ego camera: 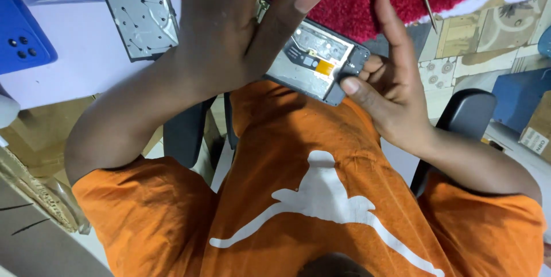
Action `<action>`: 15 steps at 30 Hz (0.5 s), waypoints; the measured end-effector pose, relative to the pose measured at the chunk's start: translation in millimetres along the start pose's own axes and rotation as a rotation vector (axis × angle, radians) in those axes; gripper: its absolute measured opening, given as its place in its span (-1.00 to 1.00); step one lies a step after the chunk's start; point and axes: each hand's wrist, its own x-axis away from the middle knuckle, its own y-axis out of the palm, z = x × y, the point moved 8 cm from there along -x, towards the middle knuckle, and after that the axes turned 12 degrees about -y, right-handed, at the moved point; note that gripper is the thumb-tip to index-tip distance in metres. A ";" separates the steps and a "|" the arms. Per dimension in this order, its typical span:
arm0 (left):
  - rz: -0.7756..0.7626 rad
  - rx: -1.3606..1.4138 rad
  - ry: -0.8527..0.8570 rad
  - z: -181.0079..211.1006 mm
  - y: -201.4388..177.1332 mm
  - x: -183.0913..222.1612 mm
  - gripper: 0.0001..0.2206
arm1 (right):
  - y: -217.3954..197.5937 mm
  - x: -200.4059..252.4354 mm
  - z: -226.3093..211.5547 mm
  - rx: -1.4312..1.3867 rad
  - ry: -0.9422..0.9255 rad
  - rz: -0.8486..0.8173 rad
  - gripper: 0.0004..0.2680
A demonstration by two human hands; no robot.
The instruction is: Reassembling the internal components of a mobile phone, including the display ribbon, battery, and back casing.
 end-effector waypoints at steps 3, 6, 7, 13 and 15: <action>-0.026 0.031 0.054 10.7 -8.5 1.5 -0.68 | 1.3 -3.6 -2.0 -0.029 -0.024 0.019 -0.37; -0.108 0.102 -0.037 12.8 -11.5 22.4 -0.59 | 1.2 -7.9 -0.4 -0.094 -0.029 0.057 -0.42; -0.106 0.100 -0.034 17.2 -8.6 33.3 -0.59 | 1.4 -6.9 1.6 -0.094 -0.033 0.056 -0.42; 0.041 0.123 0.104 38.3 32.7 116.2 -0.66 | -7.5 -3.5 5.5 -0.099 -0.087 0.117 -0.42; -0.040 0.232 0.213 47.4 64.0 150.8 -0.55 | -10.3 -3.9 3.3 -0.106 -0.112 0.132 -0.42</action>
